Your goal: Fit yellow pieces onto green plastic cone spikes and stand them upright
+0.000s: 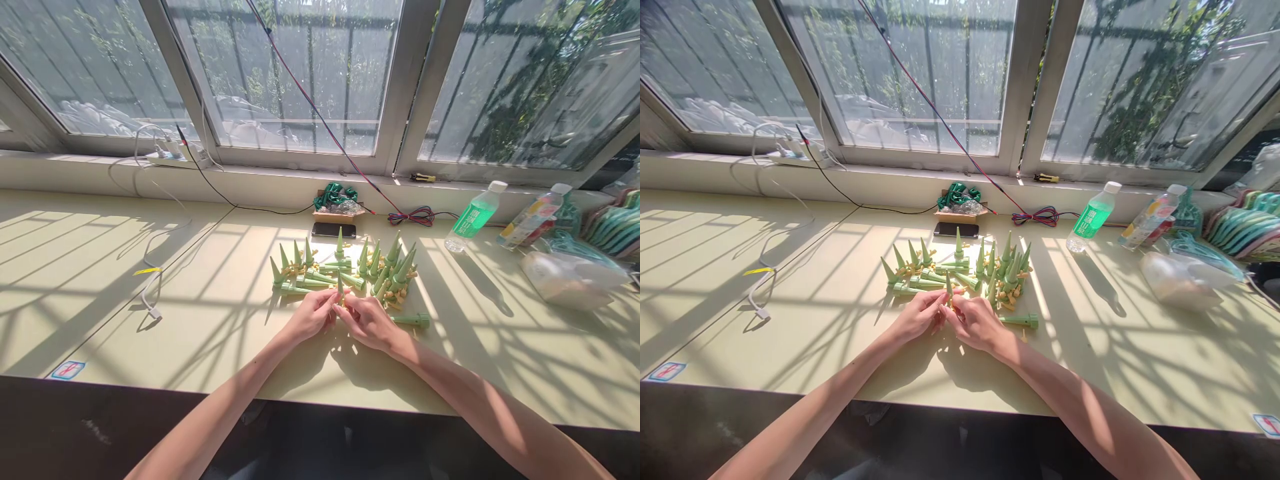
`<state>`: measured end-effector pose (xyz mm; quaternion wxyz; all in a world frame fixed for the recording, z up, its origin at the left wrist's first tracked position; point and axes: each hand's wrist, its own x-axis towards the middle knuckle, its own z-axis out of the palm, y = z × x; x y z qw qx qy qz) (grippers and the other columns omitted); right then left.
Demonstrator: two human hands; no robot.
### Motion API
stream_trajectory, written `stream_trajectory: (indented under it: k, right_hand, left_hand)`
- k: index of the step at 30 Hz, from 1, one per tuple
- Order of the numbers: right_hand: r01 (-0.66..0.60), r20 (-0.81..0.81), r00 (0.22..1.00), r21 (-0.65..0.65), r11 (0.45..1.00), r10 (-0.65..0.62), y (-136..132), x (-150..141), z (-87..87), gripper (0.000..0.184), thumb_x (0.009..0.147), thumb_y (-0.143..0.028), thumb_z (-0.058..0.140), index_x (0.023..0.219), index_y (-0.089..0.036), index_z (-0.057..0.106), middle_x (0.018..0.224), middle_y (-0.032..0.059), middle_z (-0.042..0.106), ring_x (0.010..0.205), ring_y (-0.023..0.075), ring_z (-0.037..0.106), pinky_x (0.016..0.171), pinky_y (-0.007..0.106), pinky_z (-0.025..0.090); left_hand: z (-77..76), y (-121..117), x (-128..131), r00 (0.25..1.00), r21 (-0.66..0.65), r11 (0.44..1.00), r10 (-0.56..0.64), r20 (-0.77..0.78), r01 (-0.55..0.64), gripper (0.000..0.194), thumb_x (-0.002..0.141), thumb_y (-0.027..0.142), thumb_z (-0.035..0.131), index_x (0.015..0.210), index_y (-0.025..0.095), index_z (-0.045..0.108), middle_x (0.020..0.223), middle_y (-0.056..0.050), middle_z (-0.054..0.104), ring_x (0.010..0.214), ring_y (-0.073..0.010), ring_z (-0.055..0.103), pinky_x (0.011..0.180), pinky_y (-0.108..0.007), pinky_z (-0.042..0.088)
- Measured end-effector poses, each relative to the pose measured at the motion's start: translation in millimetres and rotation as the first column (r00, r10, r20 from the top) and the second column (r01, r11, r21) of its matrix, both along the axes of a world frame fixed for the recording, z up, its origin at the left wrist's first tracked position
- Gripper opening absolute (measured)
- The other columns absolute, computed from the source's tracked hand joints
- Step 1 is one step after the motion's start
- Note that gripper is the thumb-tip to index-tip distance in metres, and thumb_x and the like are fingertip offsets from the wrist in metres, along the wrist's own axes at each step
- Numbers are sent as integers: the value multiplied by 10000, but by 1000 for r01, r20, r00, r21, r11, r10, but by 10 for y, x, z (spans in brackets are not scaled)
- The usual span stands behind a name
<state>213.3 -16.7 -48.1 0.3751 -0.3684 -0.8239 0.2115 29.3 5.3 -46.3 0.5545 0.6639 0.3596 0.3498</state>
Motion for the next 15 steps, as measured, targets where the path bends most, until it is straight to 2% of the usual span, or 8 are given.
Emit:
stream_trajectory:
  k: [8,15]
  right_hand:
    - [-9,7,1000,-9,1000,9,-3,3,17,316,1024,-405,487,792,-194,533,567,-53,461,454,91,363,491,254,309]
    - [-14,10,1000,-2,1000,14,0,1,17,331,1028,-432,484,811,-191,548,591,-43,499,475,97,395,506,252,327]
  left_hand:
    - [11,0,8,1000,-3,1000,-6,-9,6,609,939,636,529,1116,83,712,510,18,538,384,-105,503,376,-200,381]
    - [-1,-4,6,1000,-6,1000,0,-7,0,571,939,638,528,992,98,704,497,20,534,376,-100,495,380,-197,370]
